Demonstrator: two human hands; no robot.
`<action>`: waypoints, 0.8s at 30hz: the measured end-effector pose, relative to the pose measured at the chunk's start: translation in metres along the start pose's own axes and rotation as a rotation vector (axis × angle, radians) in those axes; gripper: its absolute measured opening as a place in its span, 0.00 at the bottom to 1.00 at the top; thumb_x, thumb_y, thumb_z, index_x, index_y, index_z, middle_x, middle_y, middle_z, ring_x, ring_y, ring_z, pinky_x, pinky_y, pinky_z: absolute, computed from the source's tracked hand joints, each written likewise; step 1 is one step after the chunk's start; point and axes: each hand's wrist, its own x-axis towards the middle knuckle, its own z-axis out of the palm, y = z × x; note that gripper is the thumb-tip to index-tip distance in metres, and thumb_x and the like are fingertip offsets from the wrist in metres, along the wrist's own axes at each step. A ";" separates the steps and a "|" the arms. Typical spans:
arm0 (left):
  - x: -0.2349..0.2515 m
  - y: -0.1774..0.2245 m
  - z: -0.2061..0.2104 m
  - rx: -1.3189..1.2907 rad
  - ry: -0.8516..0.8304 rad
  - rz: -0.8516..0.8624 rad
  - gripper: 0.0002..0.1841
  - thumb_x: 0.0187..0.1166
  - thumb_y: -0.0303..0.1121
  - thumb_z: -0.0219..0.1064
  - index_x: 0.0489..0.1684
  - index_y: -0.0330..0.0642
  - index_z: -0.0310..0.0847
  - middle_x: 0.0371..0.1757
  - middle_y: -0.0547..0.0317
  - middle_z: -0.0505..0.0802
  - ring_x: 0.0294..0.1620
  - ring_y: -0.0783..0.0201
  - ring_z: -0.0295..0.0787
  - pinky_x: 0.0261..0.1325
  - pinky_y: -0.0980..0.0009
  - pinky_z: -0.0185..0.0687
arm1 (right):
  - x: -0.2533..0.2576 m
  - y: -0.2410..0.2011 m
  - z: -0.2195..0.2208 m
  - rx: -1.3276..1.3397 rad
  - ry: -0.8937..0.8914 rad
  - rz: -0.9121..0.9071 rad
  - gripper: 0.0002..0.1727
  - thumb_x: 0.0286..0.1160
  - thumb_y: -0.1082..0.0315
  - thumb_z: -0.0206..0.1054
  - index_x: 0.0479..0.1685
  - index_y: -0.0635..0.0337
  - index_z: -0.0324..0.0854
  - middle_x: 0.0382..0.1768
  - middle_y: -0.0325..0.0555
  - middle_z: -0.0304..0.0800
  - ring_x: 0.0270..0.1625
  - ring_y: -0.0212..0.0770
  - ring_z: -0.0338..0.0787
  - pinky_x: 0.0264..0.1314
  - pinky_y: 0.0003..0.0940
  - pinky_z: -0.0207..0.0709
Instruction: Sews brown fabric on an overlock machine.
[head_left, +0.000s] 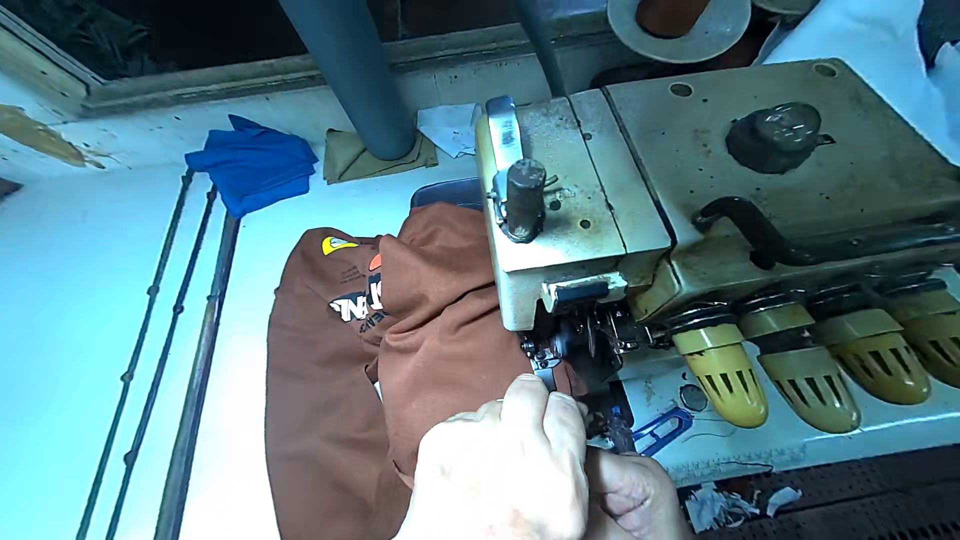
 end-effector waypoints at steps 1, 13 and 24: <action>0.000 0.000 0.002 0.007 0.014 0.007 0.14 0.78 0.36 0.66 0.21 0.43 0.88 0.19 0.56 0.84 0.13 0.61 0.79 0.11 0.69 0.62 | 0.000 0.000 0.001 -0.020 0.011 -0.004 0.04 0.70 0.83 0.64 0.32 0.72 0.85 0.29 0.36 0.92 0.37 0.14 0.87 0.44 0.13 0.80; -0.103 -0.081 -0.053 -0.249 -0.620 -0.559 0.32 0.76 0.35 0.68 0.80 0.30 0.69 0.38 0.34 0.93 0.34 0.30 0.90 0.37 0.28 0.80 | 0.003 0.022 0.004 0.001 0.040 -0.122 0.11 0.77 0.77 0.61 0.28 0.66 0.86 0.23 0.33 0.88 0.30 0.15 0.84 0.35 0.13 0.78; -0.176 -0.160 -0.071 0.029 0.221 -0.694 0.15 0.83 0.21 0.55 0.51 0.10 0.78 0.45 0.22 0.88 0.42 0.51 0.89 0.52 0.60 0.85 | -0.019 0.008 -0.024 -0.087 -0.502 -0.342 0.19 0.79 0.70 0.66 0.16 0.68 0.74 0.16 0.49 0.79 0.25 0.30 0.82 0.29 0.21 0.72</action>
